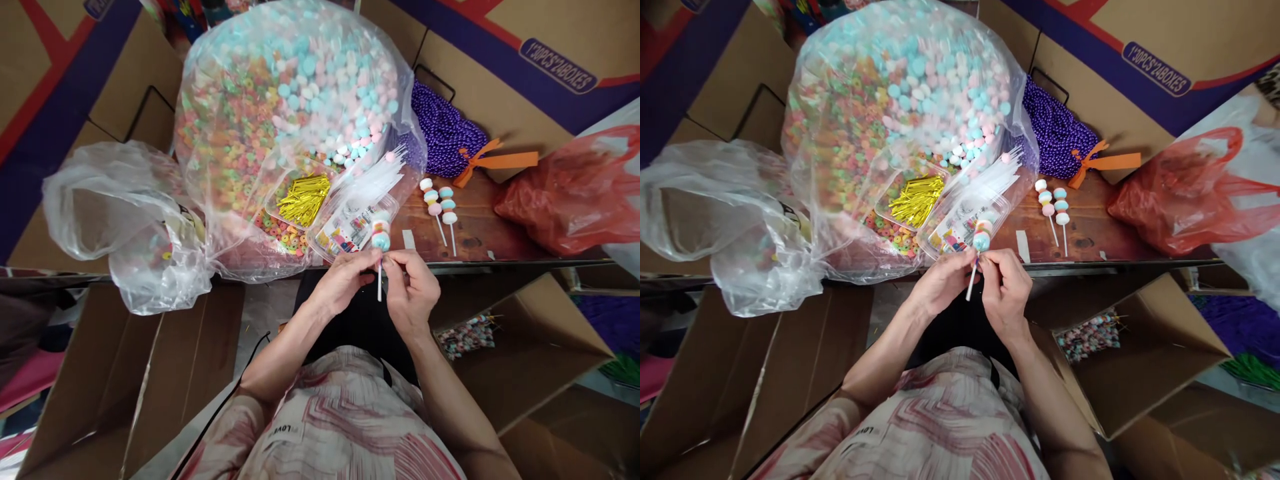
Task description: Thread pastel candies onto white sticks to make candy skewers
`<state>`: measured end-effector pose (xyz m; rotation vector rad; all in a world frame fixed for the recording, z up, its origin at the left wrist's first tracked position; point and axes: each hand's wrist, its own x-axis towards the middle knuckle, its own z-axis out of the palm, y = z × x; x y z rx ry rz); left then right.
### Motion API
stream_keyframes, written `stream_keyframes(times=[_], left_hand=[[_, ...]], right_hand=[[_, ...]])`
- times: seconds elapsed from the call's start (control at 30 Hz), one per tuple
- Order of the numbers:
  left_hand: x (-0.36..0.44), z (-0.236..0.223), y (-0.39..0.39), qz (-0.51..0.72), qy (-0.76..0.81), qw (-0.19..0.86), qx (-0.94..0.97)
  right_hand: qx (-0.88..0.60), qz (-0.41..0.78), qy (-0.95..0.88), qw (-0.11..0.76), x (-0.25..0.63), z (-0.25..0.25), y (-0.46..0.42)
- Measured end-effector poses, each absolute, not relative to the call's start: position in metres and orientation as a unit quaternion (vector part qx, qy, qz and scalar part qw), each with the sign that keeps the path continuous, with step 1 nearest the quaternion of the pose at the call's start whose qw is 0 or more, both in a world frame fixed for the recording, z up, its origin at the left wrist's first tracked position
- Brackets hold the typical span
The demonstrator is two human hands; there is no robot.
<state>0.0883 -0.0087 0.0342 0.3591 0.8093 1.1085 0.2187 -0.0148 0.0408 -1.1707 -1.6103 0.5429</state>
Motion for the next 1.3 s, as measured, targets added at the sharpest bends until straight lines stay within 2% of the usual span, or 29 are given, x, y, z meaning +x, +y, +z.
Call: stream_keyframes(times=[0.1,0.23,0.4,0.47,0.57,0.67,0.77,0.83,0.9,0.97,1.03,1.17,1.3], left_hand=[[0.087,0.036,-0.008,0.501,0.357,0.772,0.16],[0.094,0.034,-0.009,0.548,0.344,0.73,0.22],[0.104,0.026,-0.01,0.536,0.342,0.721,0.276],[0.107,0.022,-0.009,0.521,0.348,0.721,0.298],[0.112,0.017,-0.007,0.53,0.37,0.673,0.36],[0.117,0.012,-0.003,0.525,0.403,0.597,0.453],[0.116,0.007,0.005,0.487,0.385,0.536,0.571],[0.108,0.004,0.016,0.478,0.397,0.466,0.63],[0.096,0.002,0.031,0.458,0.483,0.343,0.662],[0.083,-0.001,0.047,0.383,0.608,0.217,0.66],[0.073,-0.005,0.06,0.291,0.689,0.153,0.646],[0.068,-0.006,0.071,0.228,0.72,0.144,0.639],[0.068,0.002,0.068,0.242,0.745,0.166,0.599]], right_hand=[[-0.519,0.331,-0.6,0.511,0.22,0.039,-0.019],[-0.507,0.466,-0.493,0.531,0.222,0.033,-0.013],[-0.443,0.685,-0.341,0.467,0.224,0.024,-0.005],[-0.452,0.674,-0.314,0.493,0.224,0.02,-0.011],[-0.49,0.558,-0.359,0.566,0.227,0.014,-0.027],[-0.525,0.475,-0.428,0.562,0.236,0.007,-0.041],[-0.542,0.476,-0.391,0.571,0.254,0.0,-0.046],[-0.542,0.474,-0.318,0.616,0.276,-0.006,-0.045],[-0.552,0.446,-0.235,0.664,0.309,-0.015,-0.043],[-0.585,0.404,-0.128,0.691,0.349,-0.026,-0.041],[-0.617,0.38,-0.018,0.689,0.386,-0.038,-0.04],[-0.651,0.387,0.019,0.653,0.413,-0.052,-0.038],[-0.628,0.413,-0.069,0.656,0.375,-0.048,-0.03]])
